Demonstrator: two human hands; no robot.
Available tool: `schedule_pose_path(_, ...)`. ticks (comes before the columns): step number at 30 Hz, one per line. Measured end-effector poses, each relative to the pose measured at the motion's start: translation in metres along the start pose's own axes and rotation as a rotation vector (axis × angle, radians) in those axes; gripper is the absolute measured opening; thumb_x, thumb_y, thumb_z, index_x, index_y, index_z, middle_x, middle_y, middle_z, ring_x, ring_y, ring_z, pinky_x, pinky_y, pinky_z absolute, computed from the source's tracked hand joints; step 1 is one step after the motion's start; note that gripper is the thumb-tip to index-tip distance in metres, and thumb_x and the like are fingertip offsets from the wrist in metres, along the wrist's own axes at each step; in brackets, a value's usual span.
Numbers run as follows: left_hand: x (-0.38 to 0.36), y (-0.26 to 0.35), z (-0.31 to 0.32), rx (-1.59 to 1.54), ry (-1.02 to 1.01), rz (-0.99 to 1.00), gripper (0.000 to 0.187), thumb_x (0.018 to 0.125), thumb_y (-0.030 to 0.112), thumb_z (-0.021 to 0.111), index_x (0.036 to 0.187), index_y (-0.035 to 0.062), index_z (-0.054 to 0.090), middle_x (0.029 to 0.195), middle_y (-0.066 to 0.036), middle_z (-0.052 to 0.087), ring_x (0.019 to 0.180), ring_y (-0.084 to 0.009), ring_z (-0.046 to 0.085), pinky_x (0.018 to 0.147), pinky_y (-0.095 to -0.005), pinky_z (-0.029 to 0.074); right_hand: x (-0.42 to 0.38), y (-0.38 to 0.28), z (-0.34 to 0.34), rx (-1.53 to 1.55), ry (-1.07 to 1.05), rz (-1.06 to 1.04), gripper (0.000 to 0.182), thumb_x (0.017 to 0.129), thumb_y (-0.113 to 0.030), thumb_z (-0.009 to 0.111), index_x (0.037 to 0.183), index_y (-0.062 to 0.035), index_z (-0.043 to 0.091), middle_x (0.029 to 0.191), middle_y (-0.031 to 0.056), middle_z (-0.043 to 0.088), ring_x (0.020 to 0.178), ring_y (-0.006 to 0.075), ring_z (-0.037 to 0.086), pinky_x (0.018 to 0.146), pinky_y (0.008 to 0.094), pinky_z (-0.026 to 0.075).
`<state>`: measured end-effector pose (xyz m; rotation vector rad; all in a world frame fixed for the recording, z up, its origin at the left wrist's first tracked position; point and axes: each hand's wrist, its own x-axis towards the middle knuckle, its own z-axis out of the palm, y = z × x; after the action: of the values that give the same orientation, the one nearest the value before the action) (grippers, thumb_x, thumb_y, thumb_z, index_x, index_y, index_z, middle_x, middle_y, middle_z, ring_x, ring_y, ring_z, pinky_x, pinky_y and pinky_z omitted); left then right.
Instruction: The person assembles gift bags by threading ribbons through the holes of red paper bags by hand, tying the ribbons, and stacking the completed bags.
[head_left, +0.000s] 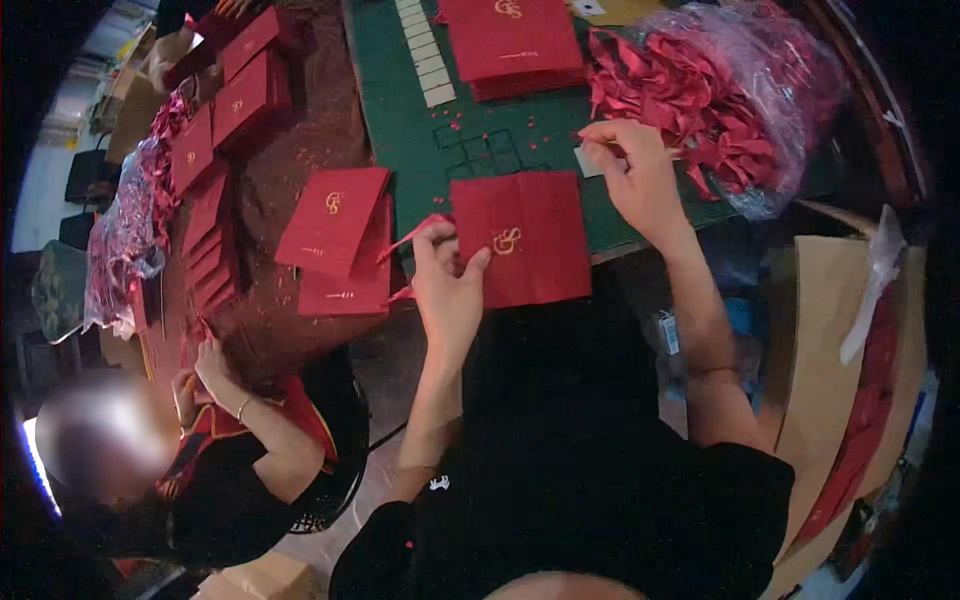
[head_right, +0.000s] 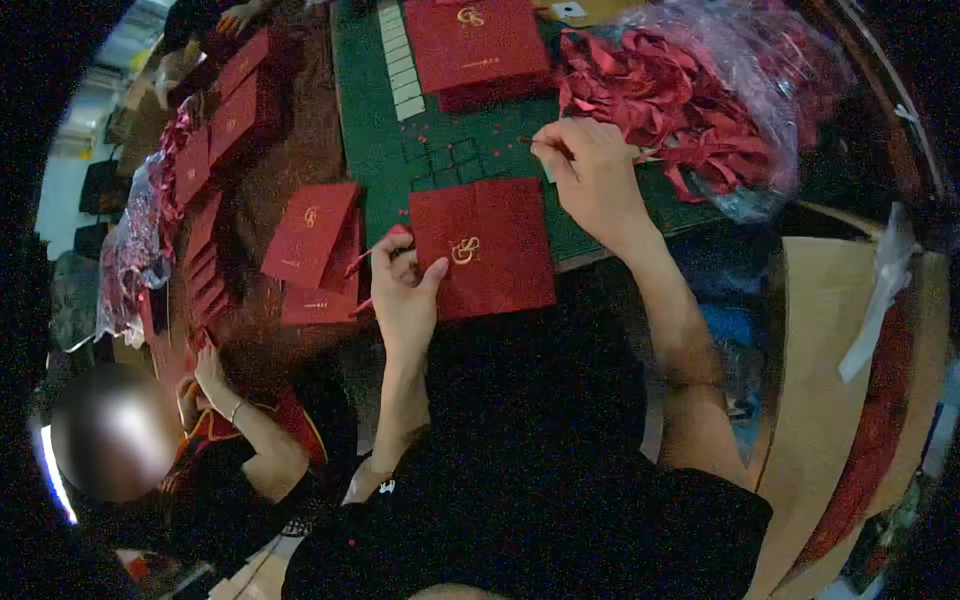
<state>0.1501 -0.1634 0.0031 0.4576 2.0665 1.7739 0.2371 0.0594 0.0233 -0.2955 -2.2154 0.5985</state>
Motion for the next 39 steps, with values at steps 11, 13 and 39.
schedule_pose_path(11, 0.008, -0.006, -0.010, -0.117, -0.054, -0.038, 0.028, 0.084, -0.005, 0.063, 0.111, -0.0050, 0.056, 0.097, -0.008, 0.068, 0.088, -0.0111, 0.063, 0.078, -0.0246, 0.049, -0.029, -0.055, 0.058, 0.681, -0.587, 0.351, 0.011, 0.091, -0.005, 0.059, 0.099, 0.0028, 0.058, 0.089, 0.0070, 0.061, 0.080, 0.0103, 0.060, 0.072, 0.0252, 0.049)
schedule_pose_path(13, 0.010, -0.009, -0.010, -0.114, -0.049, -0.016, 0.027, 0.085, -0.005, 0.062, 0.111, -0.0052, 0.056, 0.097, -0.008, 0.068, 0.088, -0.0108, 0.063, 0.078, -0.0240, 0.049, -0.026, -0.056, 0.056, 0.714, -0.598, 0.402, 0.010, 0.090, -0.004, 0.059, 0.098, 0.0026, 0.057, 0.086, 0.0067, 0.061, 0.079, 0.0106, 0.060, 0.071, 0.0255, 0.049)
schedule_pose_path(39, 0.009, -0.022, 0.001, 0.252, 0.100, 0.173, 0.035, 0.087, 0.003, 0.062, 0.121, -0.0018, 0.057, 0.100, -0.017, 0.068, 0.079, -0.0136, 0.064, 0.075, -0.0260, 0.049, 0.006, -0.070, 0.071, 0.344, -0.577, 0.111, 0.004, 0.076, 0.001, 0.057, 0.079, 0.0015, 0.054, 0.075, 0.0186, 0.061, 0.070, 0.0336, 0.061, 0.061, 0.0399, 0.046)
